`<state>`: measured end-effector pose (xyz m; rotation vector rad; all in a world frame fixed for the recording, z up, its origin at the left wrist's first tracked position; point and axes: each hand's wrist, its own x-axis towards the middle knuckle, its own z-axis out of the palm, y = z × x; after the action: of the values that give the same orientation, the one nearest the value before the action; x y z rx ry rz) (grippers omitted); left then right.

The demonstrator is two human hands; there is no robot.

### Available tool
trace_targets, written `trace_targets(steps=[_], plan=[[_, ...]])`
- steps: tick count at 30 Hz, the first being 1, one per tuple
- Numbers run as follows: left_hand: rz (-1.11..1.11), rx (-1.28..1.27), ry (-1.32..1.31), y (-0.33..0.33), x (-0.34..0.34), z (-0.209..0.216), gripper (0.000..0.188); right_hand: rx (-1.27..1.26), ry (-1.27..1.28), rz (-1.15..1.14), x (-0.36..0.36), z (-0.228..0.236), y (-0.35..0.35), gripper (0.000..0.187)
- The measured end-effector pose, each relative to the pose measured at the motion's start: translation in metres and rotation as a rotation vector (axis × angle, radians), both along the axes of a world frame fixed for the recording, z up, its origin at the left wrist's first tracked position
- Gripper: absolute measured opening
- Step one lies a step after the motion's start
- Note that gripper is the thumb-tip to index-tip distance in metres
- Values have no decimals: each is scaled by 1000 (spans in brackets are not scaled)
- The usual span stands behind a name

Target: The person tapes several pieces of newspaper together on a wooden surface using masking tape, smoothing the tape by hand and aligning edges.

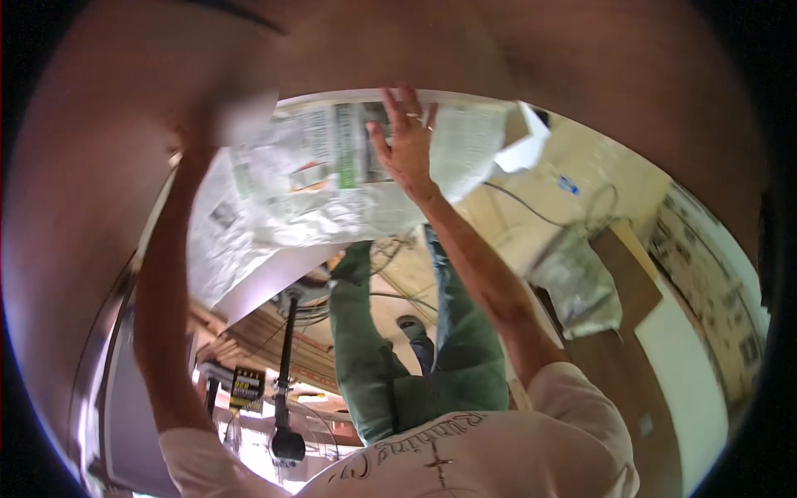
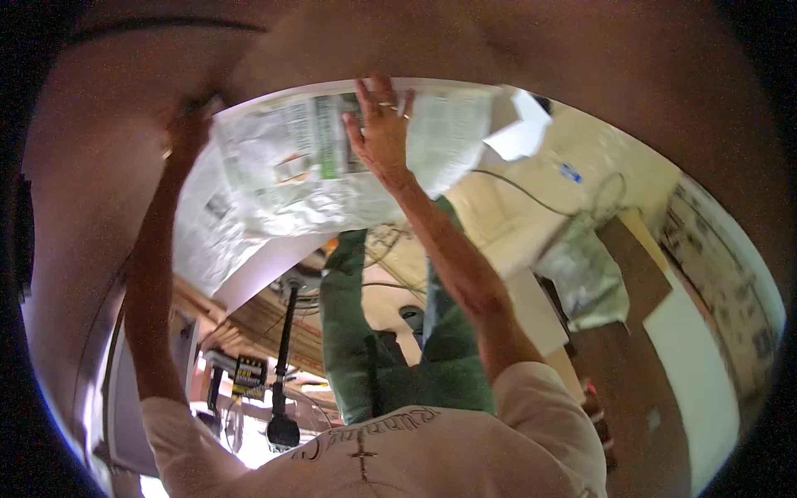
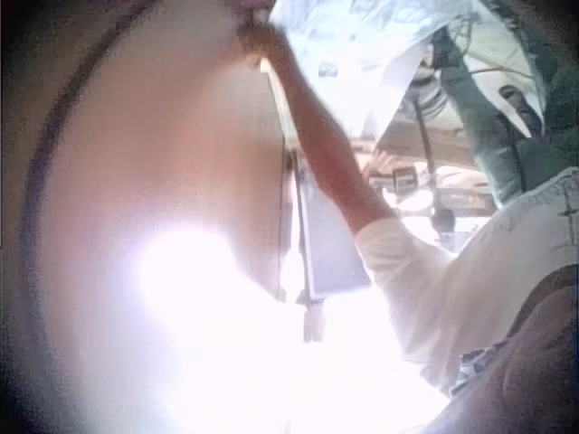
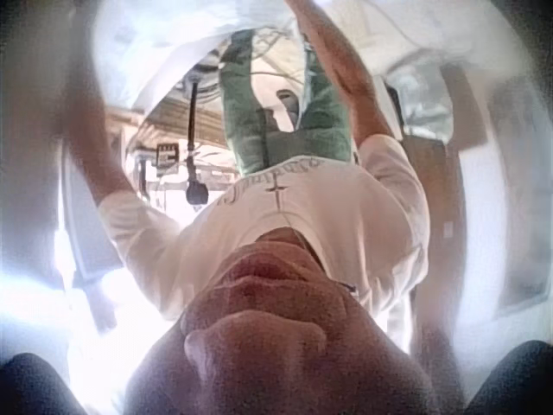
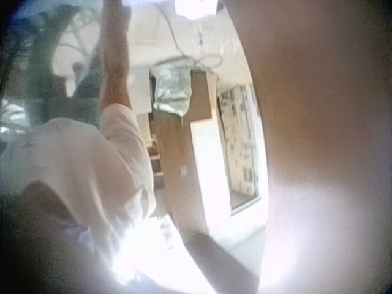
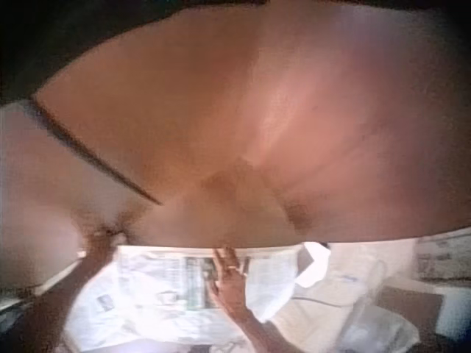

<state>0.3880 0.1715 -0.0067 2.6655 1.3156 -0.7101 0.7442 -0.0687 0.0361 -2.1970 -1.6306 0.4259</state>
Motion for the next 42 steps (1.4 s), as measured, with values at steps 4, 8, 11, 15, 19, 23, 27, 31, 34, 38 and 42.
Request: trace_targets(steps=[4, 8, 11, 15, 19, 23, 27, 31, 34, 38, 42], plan=[[21, -23, 110, 3, 14, 27, 42, 211, 92, -735, 108, -9, -97, 57], [92, -80, 17, 2, 42, 60, 39, 134, 100, -766, 156, -15, -130, 51], [207, -122, 14, -8, 57, 82, 36, 79, -57, -714, 178, -4, -111, 39], [206, -125, 48, -7, 57, 94, 35, 158, 44, -686, 206, -19, -82, 25], [318, -218, 98, -11, 68, 96, 34, 198, 15, -644, 212, -30, -77, 17], [256, -163, 104, -18, 48, 83, 33, 206, 74, -727, 208, -30, -68, 13], [225, -137, 62, -15, 33, 73, 31, 114, -231, -654, 200, -35, -59, 9], [291, -180, 96, -18, 57, 92, 32, 42, -179, -653, 195, -30, -66, 9], [415, -265, 137, -18, 78, 108, 34, 184, 45, -583, 201, -30, -80, 13], [334, -171, 95, -12, 58, 105, 36, 295, 633, -577, 202, -28, -73, 22], [497, -308, 106, -20, 92, 109, 38, 358, 619, -604, 200, -21, -76, 32]])
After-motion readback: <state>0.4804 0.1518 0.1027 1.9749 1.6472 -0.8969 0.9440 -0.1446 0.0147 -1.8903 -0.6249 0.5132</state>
